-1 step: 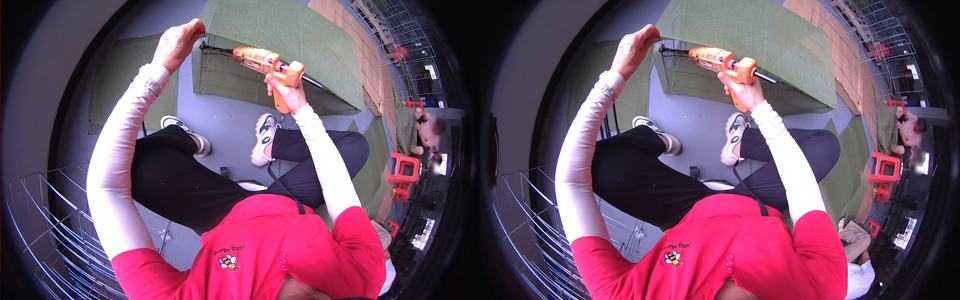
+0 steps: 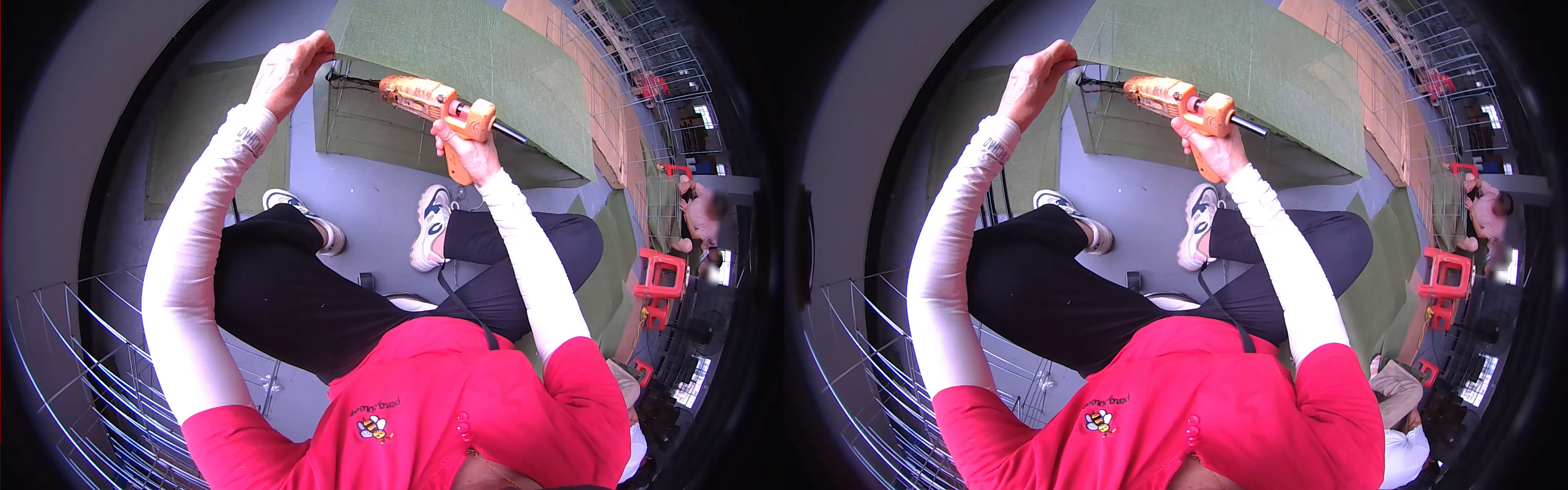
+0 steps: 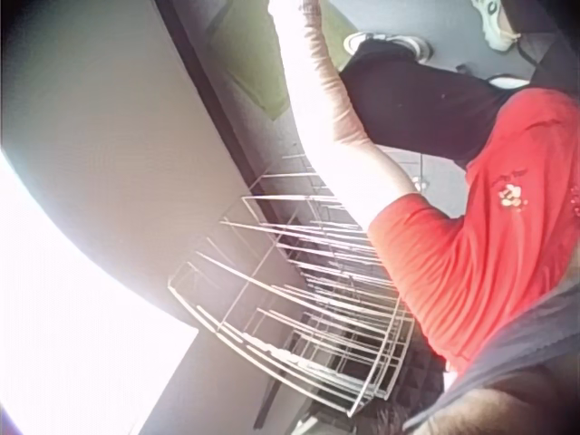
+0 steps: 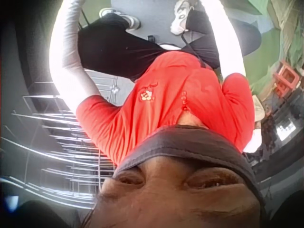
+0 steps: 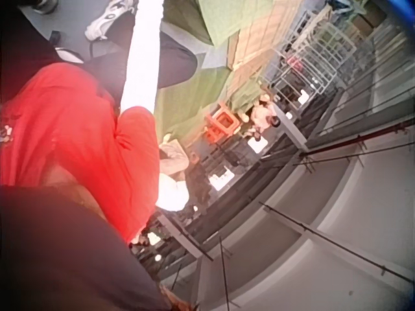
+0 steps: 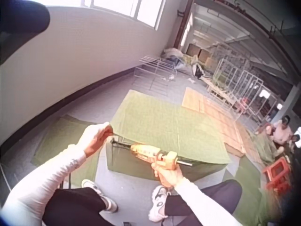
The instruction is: The recorder is covering a wire frame structure with green fabric, securing it with hot glue.
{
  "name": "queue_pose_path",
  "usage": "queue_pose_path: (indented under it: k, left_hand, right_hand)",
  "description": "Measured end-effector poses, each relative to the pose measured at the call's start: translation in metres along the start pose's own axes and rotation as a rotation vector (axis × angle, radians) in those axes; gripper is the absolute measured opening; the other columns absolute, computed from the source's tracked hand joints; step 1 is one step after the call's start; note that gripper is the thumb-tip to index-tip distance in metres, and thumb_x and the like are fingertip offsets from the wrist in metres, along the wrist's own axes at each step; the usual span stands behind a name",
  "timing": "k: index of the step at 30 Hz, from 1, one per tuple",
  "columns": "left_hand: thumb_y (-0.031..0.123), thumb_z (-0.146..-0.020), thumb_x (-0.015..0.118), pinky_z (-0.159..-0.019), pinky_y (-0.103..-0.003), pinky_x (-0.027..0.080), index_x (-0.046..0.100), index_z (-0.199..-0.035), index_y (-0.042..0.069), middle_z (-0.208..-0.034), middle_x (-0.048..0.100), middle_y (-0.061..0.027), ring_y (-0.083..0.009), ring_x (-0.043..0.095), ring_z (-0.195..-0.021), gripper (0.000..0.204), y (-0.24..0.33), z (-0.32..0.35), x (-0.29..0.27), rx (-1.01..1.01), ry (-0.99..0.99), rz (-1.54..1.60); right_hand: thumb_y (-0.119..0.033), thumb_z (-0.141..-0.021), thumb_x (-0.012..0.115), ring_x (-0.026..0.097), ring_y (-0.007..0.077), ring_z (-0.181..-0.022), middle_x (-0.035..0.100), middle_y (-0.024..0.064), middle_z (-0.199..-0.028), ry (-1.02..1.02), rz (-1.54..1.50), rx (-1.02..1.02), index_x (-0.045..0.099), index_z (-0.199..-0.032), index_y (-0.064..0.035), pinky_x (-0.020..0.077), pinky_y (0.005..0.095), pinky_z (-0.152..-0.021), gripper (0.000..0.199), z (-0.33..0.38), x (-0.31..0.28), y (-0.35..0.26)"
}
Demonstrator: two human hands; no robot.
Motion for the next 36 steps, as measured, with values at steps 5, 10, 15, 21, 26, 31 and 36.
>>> queue_pose_path:
  k: [5,10,15,21,26,31,36]
  left_hand:
    - [0.010,-0.084,0.056,-0.064,-0.033,0.047,0.053,-0.091,0.003,-0.079,0.062,-0.0147,-0.0304,0.061,-0.074,0.011,0.003,-0.001,0.000,-0.009,-0.012,-0.004]
    - [0.011,-0.085,0.056,-0.064,-0.033,0.047,0.053,-0.091,0.003,-0.079,0.062,-0.0145,-0.0298,0.061,-0.072,0.011,0.003,0.000,0.000,0.003,0.003,0.006]
    - [0.011,-0.084,0.056,-0.064,-0.033,0.047,0.053,-0.091,0.003,-0.078,0.062,-0.0142,-0.0298,0.061,-0.072,0.011,0.001,0.000,-0.001,-0.001,-0.004,0.002]
    - [0.011,-0.084,0.056,-0.063,-0.033,0.047,0.053,-0.090,0.003,-0.078,0.062,-0.0146,-0.0302,0.061,-0.072,0.011,0.003,-0.002,0.003,-0.007,-0.011,-0.004]
    - [0.011,-0.084,0.056,-0.063,-0.033,0.047,0.053,-0.090,0.003,-0.079,0.062,-0.0150,-0.0303,0.061,-0.073,0.011,0.001,0.001,0.000,-0.027,-0.021,0.007]
    - [0.011,-0.085,0.056,-0.065,-0.033,0.048,0.053,-0.090,0.002,-0.080,0.062,-0.0142,-0.0298,0.062,-0.075,0.010,0.001,-0.002,0.001,0.007,-0.010,-0.004]
    - [0.010,-0.085,0.055,-0.065,-0.033,0.048,0.053,-0.091,0.002,-0.080,0.062,-0.0143,-0.0293,0.062,-0.074,0.010,0.003,0.000,-0.001,-0.008,-0.020,-0.004]
  right_hand:
    - [-0.022,-0.083,0.065,0.055,0.0107,-0.062,0.057,0.0049,-0.078,-0.008,0.011,0.025,0.050,-0.108,-0.0014,0.0473,0.0252,-0.056,0.036,-0.003,0.008,-0.004]
    - [-0.022,-0.082,0.066,0.055,0.0105,-0.062,0.057,0.0051,-0.078,-0.011,0.024,0.027,0.049,-0.110,-0.0008,0.0473,0.0252,-0.055,0.039,-0.004,0.011,-0.007]
    - [-0.022,-0.082,0.066,0.054,0.0104,-0.061,0.056,0.0054,-0.078,-0.026,-0.005,0.025,0.049,-0.110,-0.0012,0.0471,0.0252,-0.054,0.039,-0.005,0.011,-0.004]
    - [-0.030,-0.077,0.071,0.055,0.0067,-0.058,0.058,0.0001,-0.075,0.013,-0.034,0.001,0.057,-0.097,-0.0038,0.0483,0.0230,-0.053,0.036,-0.007,0.011,-0.001]
    - [-0.030,-0.077,0.071,0.055,0.0067,-0.058,0.057,0.0000,-0.075,0.000,-0.047,-0.013,0.057,-0.096,-0.0040,0.0481,0.0229,-0.052,0.035,-0.005,0.014,-0.004]
    - [-0.023,-0.082,0.065,0.053,0.0098,-0.061,0.056,0.0043,-0.078,-0.010,-0.001,0.024,0.051,-0.106,-0.0028,0.0467,0.0247,-0.053,0.034,-0.002,0.006,-0.006]
    - [-0.022,-0.082,0.065,0.053,0.0095,-0.061,0.056,0.0040,-0.078,-0.016,0.006,0.036,0.051,-0.106,-0.0033,0.0463,0.0243,-0.053,0.033,0.000,0.002,-0.005]
Point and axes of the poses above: each hand's wrist, its own z-axis away from the middle knuckle, its own x-axis out of the palm, y = z × x, the point moved 1 cm from there along -z, towards the middle knuckle
